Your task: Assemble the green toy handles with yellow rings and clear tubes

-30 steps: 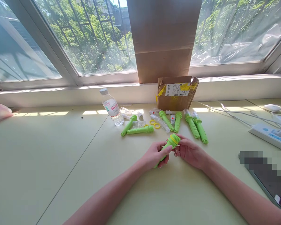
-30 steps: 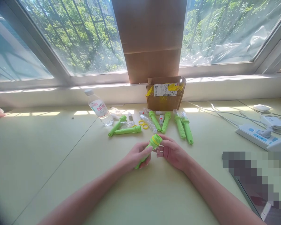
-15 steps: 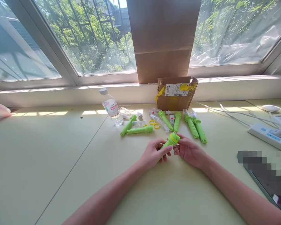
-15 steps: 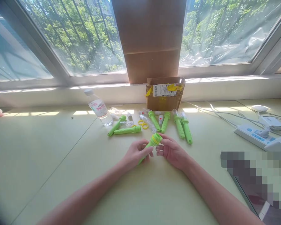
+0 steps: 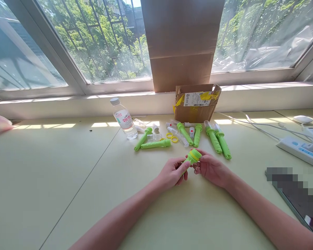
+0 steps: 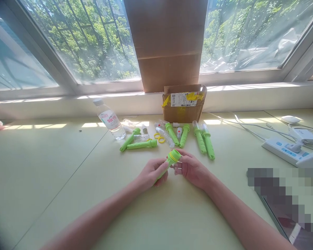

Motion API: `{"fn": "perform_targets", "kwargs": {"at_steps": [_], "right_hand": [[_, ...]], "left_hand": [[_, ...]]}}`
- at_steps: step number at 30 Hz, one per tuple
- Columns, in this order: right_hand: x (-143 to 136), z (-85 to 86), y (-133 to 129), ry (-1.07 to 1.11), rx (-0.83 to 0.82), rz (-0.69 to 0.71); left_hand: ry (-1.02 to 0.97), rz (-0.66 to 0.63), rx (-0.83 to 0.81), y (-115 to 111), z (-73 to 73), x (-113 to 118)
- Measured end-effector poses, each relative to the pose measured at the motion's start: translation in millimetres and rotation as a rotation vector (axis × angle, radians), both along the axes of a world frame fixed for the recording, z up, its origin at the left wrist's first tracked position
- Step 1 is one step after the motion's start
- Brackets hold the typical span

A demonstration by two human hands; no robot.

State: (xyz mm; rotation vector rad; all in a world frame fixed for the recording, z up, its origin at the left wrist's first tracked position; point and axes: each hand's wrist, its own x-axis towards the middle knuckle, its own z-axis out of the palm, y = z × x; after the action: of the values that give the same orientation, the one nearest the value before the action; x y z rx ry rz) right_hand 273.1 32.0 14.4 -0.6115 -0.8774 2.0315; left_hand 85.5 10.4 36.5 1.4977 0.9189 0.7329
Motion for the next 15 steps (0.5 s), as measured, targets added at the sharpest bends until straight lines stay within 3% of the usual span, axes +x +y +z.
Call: {"fn": "perform_targets", "kwargs": {"at_steps": [7,15], "right_hand": [[0.0,0.3,-1.5,0.000,0.037,0.021],[-0.1,1.9,-1.9,-0.001,0.047,0.046]], "left_hand": [[0.048,0.037,0.020,-2.6,-1.6,1.2],[-0.004,-0.077,-0.115,1.5,0.7,-3.4]]}}
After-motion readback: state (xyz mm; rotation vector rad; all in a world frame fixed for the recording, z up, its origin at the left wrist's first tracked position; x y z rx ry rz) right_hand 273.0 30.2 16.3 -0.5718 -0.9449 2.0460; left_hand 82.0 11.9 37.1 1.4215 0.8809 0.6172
